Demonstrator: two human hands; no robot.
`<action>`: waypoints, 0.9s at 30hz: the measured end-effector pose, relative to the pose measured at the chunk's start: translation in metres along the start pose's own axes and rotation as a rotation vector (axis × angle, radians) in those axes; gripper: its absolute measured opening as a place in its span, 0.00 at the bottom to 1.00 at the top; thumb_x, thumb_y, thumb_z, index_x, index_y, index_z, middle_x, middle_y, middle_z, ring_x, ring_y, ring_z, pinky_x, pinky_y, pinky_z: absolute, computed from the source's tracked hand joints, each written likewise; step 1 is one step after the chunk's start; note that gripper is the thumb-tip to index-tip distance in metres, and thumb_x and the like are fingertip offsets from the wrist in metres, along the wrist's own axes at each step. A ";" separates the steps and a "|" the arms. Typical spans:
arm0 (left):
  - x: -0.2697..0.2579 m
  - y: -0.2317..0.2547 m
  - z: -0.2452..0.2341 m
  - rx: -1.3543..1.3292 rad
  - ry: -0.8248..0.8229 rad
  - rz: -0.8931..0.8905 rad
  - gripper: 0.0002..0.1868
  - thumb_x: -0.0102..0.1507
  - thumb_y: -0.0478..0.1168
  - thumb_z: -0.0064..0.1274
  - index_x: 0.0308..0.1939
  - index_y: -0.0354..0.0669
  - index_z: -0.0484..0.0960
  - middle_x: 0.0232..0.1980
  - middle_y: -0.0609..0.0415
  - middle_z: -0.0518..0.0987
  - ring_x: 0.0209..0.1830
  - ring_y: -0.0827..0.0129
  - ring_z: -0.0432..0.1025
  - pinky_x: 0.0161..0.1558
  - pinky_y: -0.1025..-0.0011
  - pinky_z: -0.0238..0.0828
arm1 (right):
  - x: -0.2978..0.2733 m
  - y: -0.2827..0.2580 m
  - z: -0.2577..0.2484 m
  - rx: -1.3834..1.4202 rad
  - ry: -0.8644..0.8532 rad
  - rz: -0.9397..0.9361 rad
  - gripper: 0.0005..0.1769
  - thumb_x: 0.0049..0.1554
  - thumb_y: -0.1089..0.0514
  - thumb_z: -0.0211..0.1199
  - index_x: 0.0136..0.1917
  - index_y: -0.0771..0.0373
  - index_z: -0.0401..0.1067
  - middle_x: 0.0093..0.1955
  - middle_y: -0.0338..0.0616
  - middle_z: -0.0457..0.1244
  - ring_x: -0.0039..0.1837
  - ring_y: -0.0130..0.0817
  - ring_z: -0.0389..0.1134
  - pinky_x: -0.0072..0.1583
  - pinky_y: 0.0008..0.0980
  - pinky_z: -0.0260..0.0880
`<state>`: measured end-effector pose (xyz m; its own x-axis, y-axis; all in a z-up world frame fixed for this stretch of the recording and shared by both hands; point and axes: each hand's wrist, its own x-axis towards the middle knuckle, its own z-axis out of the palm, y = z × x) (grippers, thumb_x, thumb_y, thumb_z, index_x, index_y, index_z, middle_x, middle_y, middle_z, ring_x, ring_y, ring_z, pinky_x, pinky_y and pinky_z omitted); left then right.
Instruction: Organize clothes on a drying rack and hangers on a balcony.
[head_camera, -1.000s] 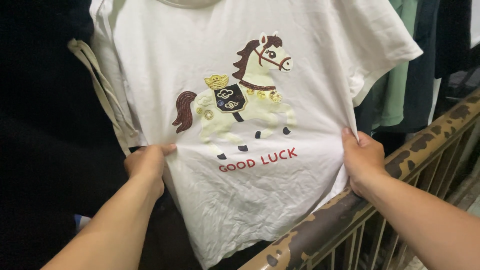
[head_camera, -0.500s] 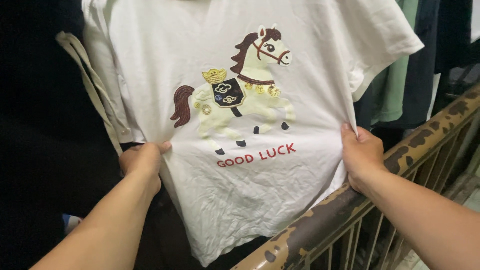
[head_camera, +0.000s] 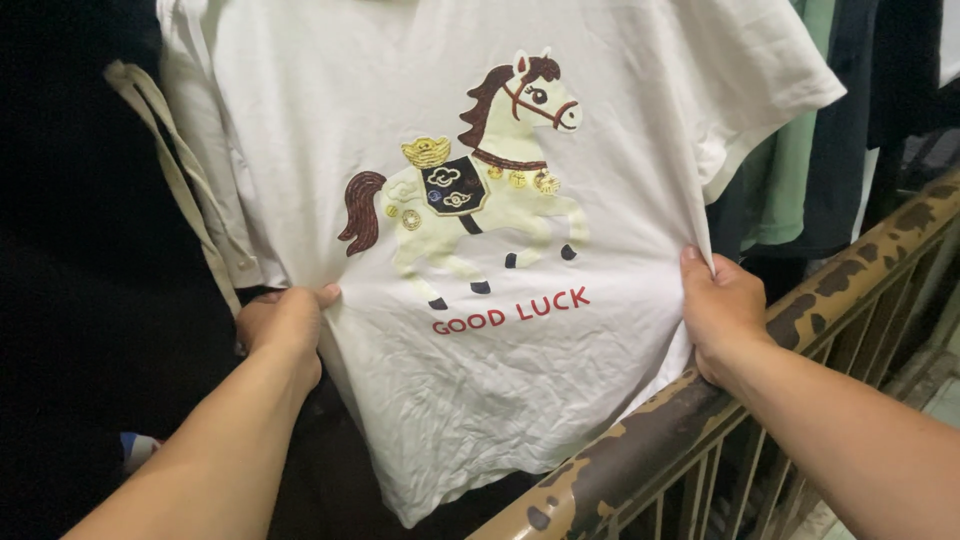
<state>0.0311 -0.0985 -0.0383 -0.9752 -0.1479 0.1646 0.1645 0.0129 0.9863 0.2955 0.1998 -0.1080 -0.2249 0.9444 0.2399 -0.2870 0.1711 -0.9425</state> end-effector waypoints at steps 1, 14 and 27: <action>0.000 0.000 0.000 0.003 0.005 0.005 0.20 0.48 0.32 0.70 0.42 0.35 0.80 0.48 0.46 0.82 0.46 0.58 0.75 0.53 0.63 0.70 | 0.000 0.000 0.000 0.011 -0.009 0.010 0.22 0.66 0.49 0.54 0.60 0.69 0.75 0.52 0.49 0.71 0.50 0.31 0.69 0.55 0.30 0.69; 0.007 -0.019 0.004 0.098 -0.017 0.150 0.21 0.49 0.38 0.69 0.44 0.34 0.82 0.45 0.45 0.84 0.43 0.58 0.78 0.50 0.62 0.73 | 0.009 0.017 -0.001 0.025 -0.033 -0.079 0.21 0.67 0.49 0.55 0.57 0.70 0.76 0.49 0.46 0.71 0.47 0.28 0.67 0.51 0.30 0.67; 0.000 -0.018 0.003 0.319 0.014 0.247 0.22 0.51 0.47 0.70 0.43 0.37 0.87 0.44 0.43 0.86 0.44 0.54 0.80 0.51 0.60 0.74 | 0.011 0.022 0.001 0.070 -0.065 -0.075 0.21 0.66 0.49 0.55 0.57 0.70 0.76 0.49 0.46 0.71 0.46 0.29 0.67 0.52 0.31 0.68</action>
<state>0.0274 -0.0957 -0.0555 -0.9096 -0.1154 0.3992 0.3373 0.3559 0.8715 0.2855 0.2136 -0.1254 -0.2593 0.9091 0.3259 -0.3694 0.2184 -0.9032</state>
